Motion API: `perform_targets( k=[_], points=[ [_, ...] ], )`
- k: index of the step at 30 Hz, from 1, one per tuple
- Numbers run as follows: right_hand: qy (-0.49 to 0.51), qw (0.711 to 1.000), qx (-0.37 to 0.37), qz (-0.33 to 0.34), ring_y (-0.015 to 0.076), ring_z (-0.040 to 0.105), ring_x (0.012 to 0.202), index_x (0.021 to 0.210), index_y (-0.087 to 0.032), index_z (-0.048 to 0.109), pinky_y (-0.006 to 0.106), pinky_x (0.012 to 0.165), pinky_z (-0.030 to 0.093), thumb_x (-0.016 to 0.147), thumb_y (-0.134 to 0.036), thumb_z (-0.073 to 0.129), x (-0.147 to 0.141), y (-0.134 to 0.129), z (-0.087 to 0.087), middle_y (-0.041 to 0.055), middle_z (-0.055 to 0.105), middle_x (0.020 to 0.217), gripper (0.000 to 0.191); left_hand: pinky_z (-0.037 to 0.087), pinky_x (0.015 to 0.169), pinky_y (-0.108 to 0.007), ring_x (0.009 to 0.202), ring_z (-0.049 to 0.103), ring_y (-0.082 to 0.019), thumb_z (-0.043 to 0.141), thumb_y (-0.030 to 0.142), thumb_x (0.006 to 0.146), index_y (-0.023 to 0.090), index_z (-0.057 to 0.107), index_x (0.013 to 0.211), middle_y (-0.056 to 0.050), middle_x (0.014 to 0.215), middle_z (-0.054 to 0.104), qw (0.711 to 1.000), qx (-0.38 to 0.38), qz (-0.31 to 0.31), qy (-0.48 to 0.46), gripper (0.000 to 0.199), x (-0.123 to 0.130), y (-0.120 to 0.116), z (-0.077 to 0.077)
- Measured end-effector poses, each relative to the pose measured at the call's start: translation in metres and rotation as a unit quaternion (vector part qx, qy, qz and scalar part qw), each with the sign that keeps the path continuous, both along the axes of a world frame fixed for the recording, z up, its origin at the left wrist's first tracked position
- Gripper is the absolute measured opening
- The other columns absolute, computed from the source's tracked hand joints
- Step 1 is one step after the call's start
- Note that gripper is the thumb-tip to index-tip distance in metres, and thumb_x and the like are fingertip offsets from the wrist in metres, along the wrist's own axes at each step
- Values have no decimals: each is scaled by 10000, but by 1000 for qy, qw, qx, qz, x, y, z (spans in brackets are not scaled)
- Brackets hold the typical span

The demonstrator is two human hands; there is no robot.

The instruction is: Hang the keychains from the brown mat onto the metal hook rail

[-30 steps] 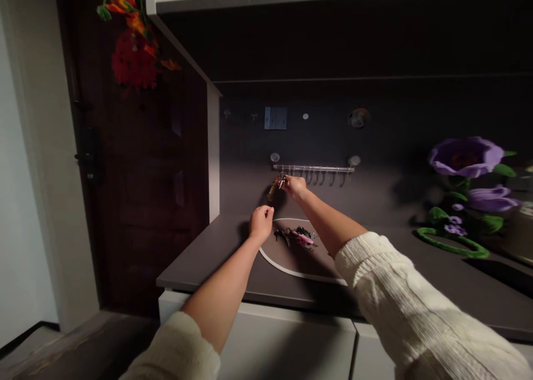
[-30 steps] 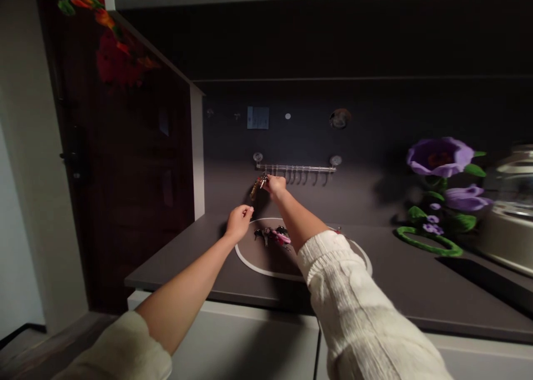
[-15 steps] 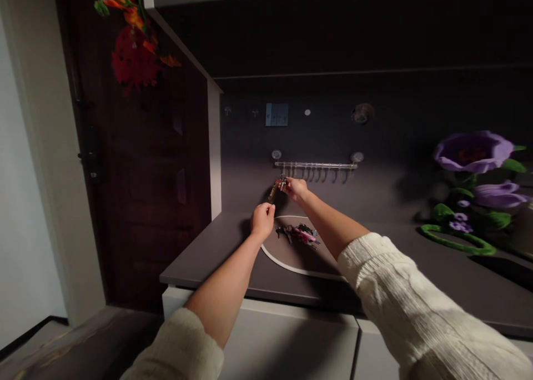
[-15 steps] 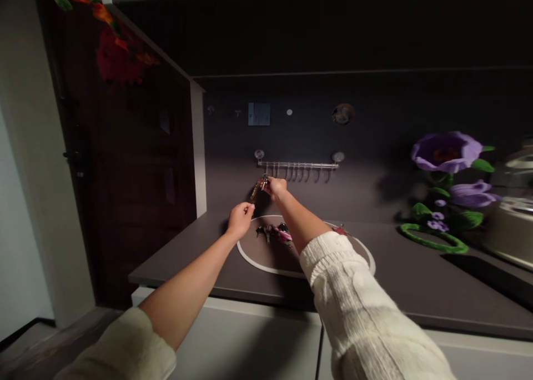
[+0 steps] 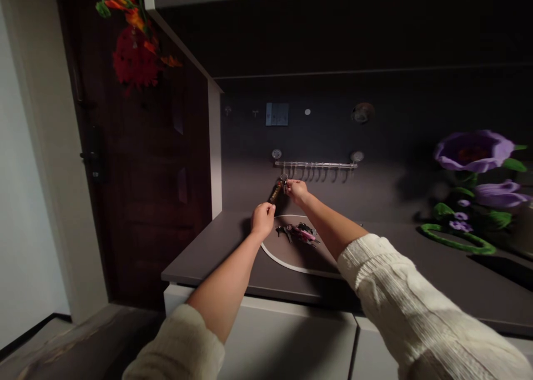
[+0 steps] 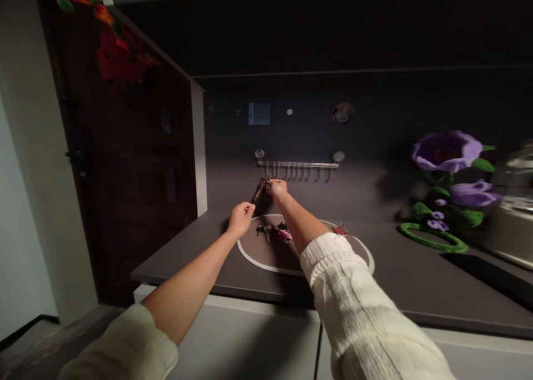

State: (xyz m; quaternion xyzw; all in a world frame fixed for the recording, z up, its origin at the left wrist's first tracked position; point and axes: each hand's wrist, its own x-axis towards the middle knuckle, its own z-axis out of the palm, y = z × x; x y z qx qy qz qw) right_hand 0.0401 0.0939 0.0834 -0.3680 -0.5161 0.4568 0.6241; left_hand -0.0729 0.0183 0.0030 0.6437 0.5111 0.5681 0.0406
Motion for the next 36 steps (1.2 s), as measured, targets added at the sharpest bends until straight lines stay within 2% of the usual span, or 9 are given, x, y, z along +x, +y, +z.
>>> perform_targets(
  k=[6, 12, 16, 21, 24, 29, 33, 36],
  points=[
    [4, 1000, -6, -8, 26, 345, 372, 539, -141, 438, 128, 403, 299, 734, -13, 430, 5, -15, -5, -56, 413, 411, 234, 415, 683, -244, 696, 553, -124, 455, 222, 783, 143, 614, 744, -45, 740, 634, 1000, -7, -21, -20, 182, -1, -1, 2],
    [-10, 1000, -14, 15, 33, 413, 442, 621, -134, 493, 130, 467, 340, 711, -41, 492, 15, -41, -13, -40, 505, 509, 130, 433, 681, -236, 703, 568, -121, 477, 188, 760, 138, 617, 764, -45, 751, 637, 996, -33, -72, -29, 148, -3, -4, 4],
    [-38, 999, -8, 36, 40, 470, 514, 689, -134, 525, 140, 522, 363, 694, -76, 535, 23, -62, -26, -20, 564, 605, 59, 432, 676, -229, 691, 560, -116, 490, 163, 744, 127, 624, 780, -41, 743, 634, 994, -60, -90, -10, 143, -3, -7, 4],
    [-156, 986, 48, 19, 54, 500, 584, 741, -123, 570, 174, 620, 383, 692, -113, 552, 36, -80, -51, -5, 597, 668, 53, 422, 682, -232, 687, 549, -116, 498, 156, 745, 129, 634, 826, -41, 768, 638, 989, -98, -88, 64, 160, -5, -8, 0],
    [-275, 958, 82, -16, 73, 518, 622, 779, -131, 597, 196, 663, 389, 716, -153, 549, 44, -86, -63, 12, 626, 720, 82, 414, 700, -242, 724, 551, -133, 504, 171, 747, 149, 647, 837, -47, 805, 648, 985, -100, -61, 127, 170, -7, -8, -3],
    [-477, 865, 147, -49, 114, 544, 685, 810, -163, 637, 211, 695, 384, 734, -169, 549, 50, -92, -69, 33, 653, 763, 116, 401, 695, -242, 741, 552, -153, 512, 233, 753, 167, 663, 825, -69, 825, 653, 974, -116, -6, 197, 179, -7, -10, -6],
    [-554, 811, 187, -31, 133, 559, 732, 773, -166, 660, 209, 717, 373, 744, -151, 530, 47, -90, -70, 55, 663, 808, 133, 388, 644, -244, 688, 543, -156, 500, 345, 765, 169, 666, 778, -73, 780, 651, 968, -135, 19, 212, 242, -5, -8, -9],
    [-581, 790, 192, -32, 144, 564, 742, 771, -164, 672, 211, 718, 369, 743, -144, 527, 43, -88, -72, 69, 666, 825, 150, 376, 617, -237, 652, 530, -148, 497, 394, 762, 172, 663, 719, -67, 739, 646, 964, -149, 33, 217, 282, -3, -5, -10]
  ],
)
